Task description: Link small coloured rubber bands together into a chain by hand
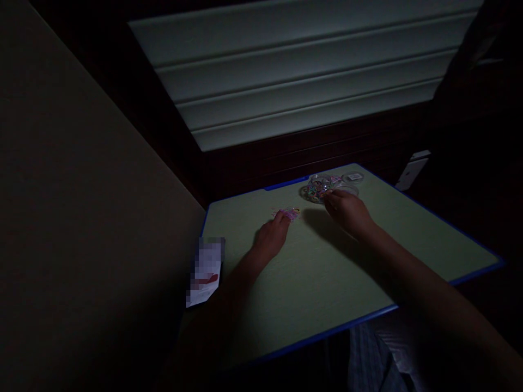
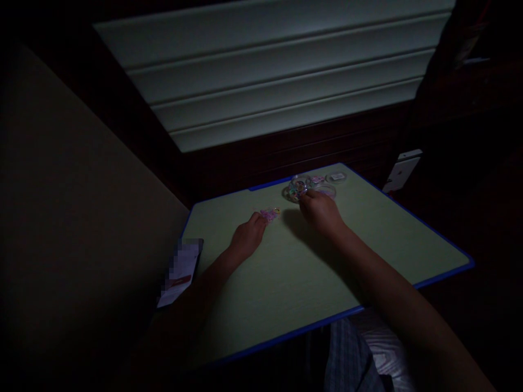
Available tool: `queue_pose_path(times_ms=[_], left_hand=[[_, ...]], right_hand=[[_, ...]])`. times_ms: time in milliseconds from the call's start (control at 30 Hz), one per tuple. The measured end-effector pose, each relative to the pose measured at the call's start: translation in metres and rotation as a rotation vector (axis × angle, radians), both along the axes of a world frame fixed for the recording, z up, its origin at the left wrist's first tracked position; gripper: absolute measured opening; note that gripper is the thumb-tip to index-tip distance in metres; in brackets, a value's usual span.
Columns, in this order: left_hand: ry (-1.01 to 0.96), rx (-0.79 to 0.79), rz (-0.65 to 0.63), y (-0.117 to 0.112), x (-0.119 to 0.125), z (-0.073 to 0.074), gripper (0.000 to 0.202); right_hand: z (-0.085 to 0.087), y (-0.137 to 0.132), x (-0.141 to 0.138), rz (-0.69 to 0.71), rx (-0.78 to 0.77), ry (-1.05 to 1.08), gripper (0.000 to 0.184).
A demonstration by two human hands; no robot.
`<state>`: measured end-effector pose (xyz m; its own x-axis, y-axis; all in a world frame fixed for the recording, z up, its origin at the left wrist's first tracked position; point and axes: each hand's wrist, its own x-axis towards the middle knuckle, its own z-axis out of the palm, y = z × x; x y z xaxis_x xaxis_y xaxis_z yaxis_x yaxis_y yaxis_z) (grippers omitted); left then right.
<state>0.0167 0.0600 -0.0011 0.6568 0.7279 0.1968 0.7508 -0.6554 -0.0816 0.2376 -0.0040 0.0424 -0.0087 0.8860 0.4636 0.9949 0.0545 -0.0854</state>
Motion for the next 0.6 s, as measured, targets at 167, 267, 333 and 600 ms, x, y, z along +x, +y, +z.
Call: queue_pose_path(times_ms=[167, 267, 333, 600], left_hand=[[-0.075, 0.036, -0.016, -0.001, 0.001, 0.000, 0.031], [-0.075, 0.023, -0.005, -0.002, 0.002, 0.002, 0.032], [-0.069, 0.022, -0.024, -0.003, 0.002, 0.002, 0.032], [-0.048, 0.103, -0.131, -0.004, 0.001, -0.003, 0.032]], right_hand=[[-0.011, 0.002, -0.015, 0.192, -0.038, 0.157, 0.030], [-0.017, 0.002, -0.024, 0.293, -0.066, 0.300, 0.030], [-0.021, 0.002, -0.030, 0.358, -0.072, 0.365, 0.031], [-0.027, 0.002, -0.039, 0.451, -0.044, 0.404, 0.025]])
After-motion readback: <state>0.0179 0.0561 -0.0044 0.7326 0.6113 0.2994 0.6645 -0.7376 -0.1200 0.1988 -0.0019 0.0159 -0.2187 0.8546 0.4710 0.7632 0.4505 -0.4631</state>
